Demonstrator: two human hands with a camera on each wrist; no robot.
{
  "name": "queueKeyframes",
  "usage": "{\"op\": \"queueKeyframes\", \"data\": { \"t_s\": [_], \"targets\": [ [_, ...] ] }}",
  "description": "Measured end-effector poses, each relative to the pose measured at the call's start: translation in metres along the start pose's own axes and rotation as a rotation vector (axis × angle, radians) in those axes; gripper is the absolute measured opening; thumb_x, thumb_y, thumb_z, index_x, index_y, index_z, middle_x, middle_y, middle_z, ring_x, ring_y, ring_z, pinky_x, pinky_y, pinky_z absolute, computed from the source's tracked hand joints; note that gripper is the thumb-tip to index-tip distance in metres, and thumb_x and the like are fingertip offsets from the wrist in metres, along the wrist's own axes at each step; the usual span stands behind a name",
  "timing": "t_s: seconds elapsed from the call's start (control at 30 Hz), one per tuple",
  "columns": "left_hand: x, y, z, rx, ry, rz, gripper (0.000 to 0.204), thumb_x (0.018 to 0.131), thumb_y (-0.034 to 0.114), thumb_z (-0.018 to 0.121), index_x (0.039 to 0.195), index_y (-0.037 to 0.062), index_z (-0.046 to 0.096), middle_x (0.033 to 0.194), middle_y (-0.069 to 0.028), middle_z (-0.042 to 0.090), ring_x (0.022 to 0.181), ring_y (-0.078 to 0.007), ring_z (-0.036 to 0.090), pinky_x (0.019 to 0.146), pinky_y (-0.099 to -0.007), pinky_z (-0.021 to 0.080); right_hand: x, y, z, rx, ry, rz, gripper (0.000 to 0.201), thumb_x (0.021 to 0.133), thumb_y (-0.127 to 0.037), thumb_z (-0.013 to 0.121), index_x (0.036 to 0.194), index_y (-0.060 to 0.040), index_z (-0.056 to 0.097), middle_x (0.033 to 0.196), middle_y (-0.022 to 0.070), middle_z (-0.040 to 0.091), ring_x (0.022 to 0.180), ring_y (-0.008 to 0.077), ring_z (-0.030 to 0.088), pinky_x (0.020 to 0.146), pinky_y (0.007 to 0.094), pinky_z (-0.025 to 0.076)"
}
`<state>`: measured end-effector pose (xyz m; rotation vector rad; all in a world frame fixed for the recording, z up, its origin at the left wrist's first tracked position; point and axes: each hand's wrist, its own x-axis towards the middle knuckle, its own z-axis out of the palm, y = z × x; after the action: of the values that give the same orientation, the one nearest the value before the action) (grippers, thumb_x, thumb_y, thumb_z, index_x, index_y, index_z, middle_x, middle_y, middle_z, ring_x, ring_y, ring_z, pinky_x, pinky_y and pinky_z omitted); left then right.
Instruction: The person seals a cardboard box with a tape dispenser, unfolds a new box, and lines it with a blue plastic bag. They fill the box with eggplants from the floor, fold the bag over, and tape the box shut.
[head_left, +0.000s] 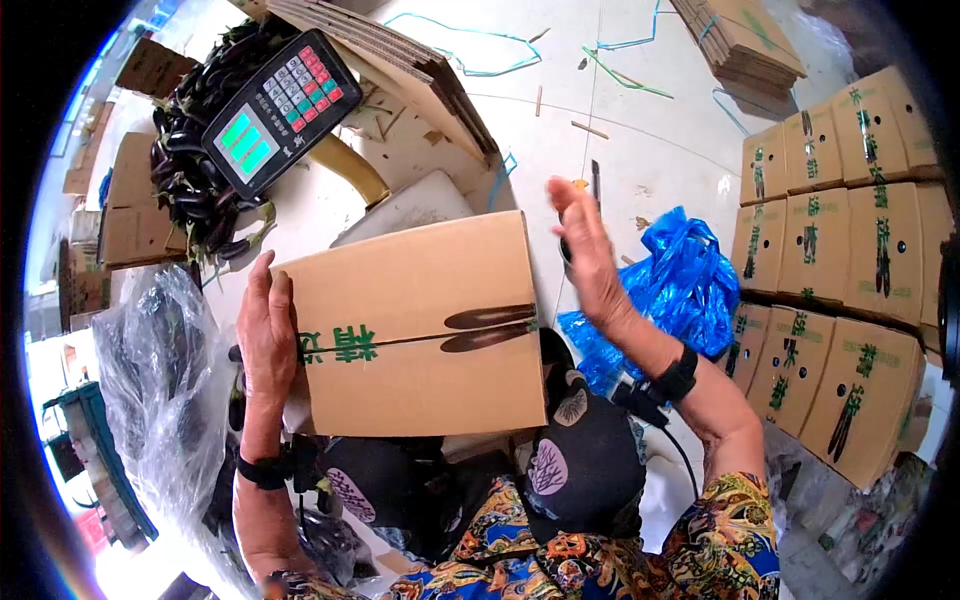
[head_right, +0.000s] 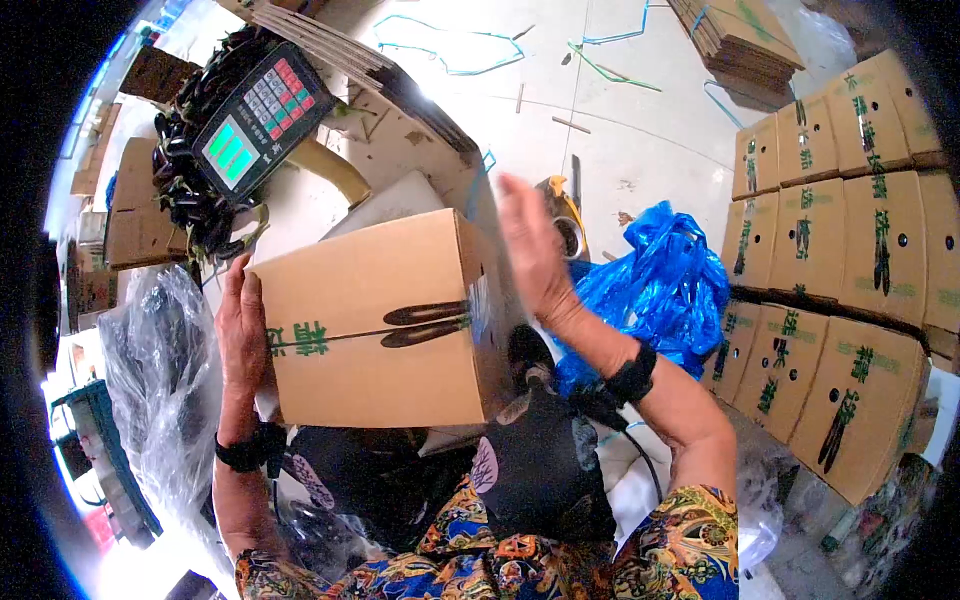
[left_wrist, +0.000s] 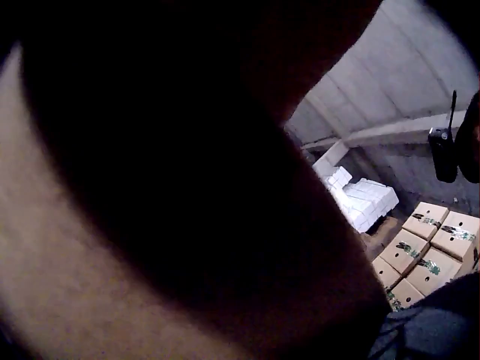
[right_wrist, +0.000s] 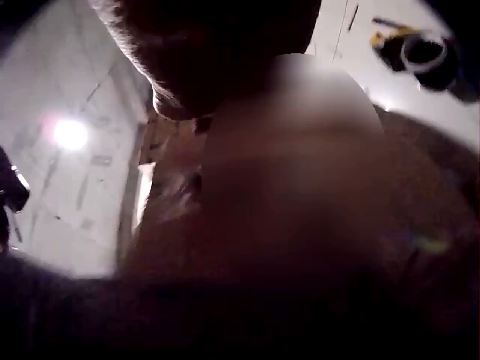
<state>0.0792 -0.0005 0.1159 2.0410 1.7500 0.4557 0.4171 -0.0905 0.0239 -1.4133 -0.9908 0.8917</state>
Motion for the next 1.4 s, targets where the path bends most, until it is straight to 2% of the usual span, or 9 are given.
{"op": "queueKeyframes", "data": {
  "t_s": [0.3,0.4,0.6,0.63,0.73,0.93,1.1,1.2,1.4],
  "targets": [
    [0.003,-0.003,-0.004,0.005,0.012,-0.062,0.047,0.102,0.036,0.040,0.137,0.0047,0.045,0.117,-0.0252,0.061,0.109,-0.0400,0.060,0.092,-0.0436,0.045,0.000,0.039,0.049,-0.040,0.051,-0.048,0.041,0.104,-0.032,0.034,0.128,-0.0010,0.049,0.126,0.0230,0.051,0.118,0.0383,0.049,0.102,0.0398,0.038],
    [0.005,-0.027,-0.007,0.039,0.053,-0.051,0.050,0.102,0.039,0.037,0.141,0.0090,0.041,0.111,-0.0259,0.063,0.102,-0.0402,0.063,0.088,-0.0453,0.046,-0.010,0.152,0.061,-0.595,0.117,-0.446,0.042,0.104,-0.031,0.035,0.130,-0.0006,0.047,0.124,0.0231,0.052,0.116,0.0389,0.050,0.100,0.0407,0.040],
    [0.020,-0.114,-0.030,-0.120,0.136,-0.014,0.060,0.101,0.045,0.036,0.136,-0.0030,0.045,0.117,-0.0225,0.064,0.101,-0.0354,0.063,0.091,-0.0412,0.047,0.005,0.180,0.059,0.190,-0.311,0.624,0.061,0.098,-0.049,0.048,0.129,0.0042,0.051,0.120,0.0174,0.060,0.115,0.0310,0.056,0.099,0.0404,0.043],
    [0.022,-0.120,-0.040,-0.290,-0.024,-0.184,0.067,0.101,0.051,0.035,0.130,-0.0074,0.050,0.119,-0.0182,0.063,0.104,-0.0282,0.062,0.094,-0.0370,0.046,0.002,0.114,0.053,0.681,-0.407,0.752,0.067,0.091,-0.054,0.059,0.123,0.0042,0.056,0.115,0.0132,0.064,0.110,0.0250,0.059,0.096,0.0387,0.046],
    [0.010,-0.129,-0.035,-0.742,-0.111,-0.463,0.066,0.102,0.052,0.034,0.127,-0.0051,0.054,0.119,-0.0150,0.063,0.103,-0.0225,0.062,0.093,-0.0331,0.047,0.017,0.048,0.035,0.629,-0.390,0.731,0.058,0.090,-0.047,0.065,0.121,0.0019,0.058,0.115,0.0113,0.065,0.106,0.0208,0.061,0.092,0.0352,0.049],
    [0.018,-0.198,-0.025,-0.874,-0.292,-0.366,0.062,0.098,0.058,0.035,0.122,0.0069,0.059,0.113,-0.0085,0.065,0.099,-0.0214,0.063,0.084,-0.0378,0.050,0.017,-0.114,-0.007,0.504,-0.417,0.261,0.040,0.091,-0.026,0.067,0.119,0.0014,0.058,0.113,0.0096,0.066,0.104,0.0157,0.061,0.092,0.0303,0.048],
    [-0.023,-0.080,-0.053,-0.712,-0.075,-0.278,0.046,0.099,0.037,0.046,0.129,0.0043,0.053,0.116,-0.0102,0.062,0.095,-0.0229,0.057,0.082,-0.0388,0.050,-0.060,-0.220,0.037,-0.272,-0.594,-0.264,0.022,0.084,-0.018,0.073,0.099,-0.0046,0.065,0.087,0.0095,0.068,0.082,0.0193,0.065,0.075,0.0313,0.052],
    [-0.028,-0.035,-0.027,-0.843,-0.093,-0.257,0.061,0.091,0.038,0.062,0.135,-0.0009,0.045,0.128,-0.0207,0.054,0.119,-0.0286,0.053,0.092,-0.0399,0.048,-0.109,-0.197,0.086,-0.718,-0.638,-0.823,0.019,0.075,-0.018,0.074,0.081,-0.0107,0.057,0.069,0.0068,0.056,0.066,0.0267,0.062,0.056,0.0385,0.052],
    [-0.069,-0.045,0.044,-0.348,0.158,-0.164,0.072,0.086,0.033,0.067,0.137,-0.0044,0.031,0.117,-0.0323,0.056,0.108,-0.0479,0.056,0.093,-0.0502,0.047,-0.155,-0.132,0.126,-0.752,-1.022,-0.791,0.020,0.079,-0.025,0.071,0.085,-0.0093,0.059,0.076,0.0102,0.058,0.073,0.0294,0.064,0.061,0.0400,0.053]
  ]
}}
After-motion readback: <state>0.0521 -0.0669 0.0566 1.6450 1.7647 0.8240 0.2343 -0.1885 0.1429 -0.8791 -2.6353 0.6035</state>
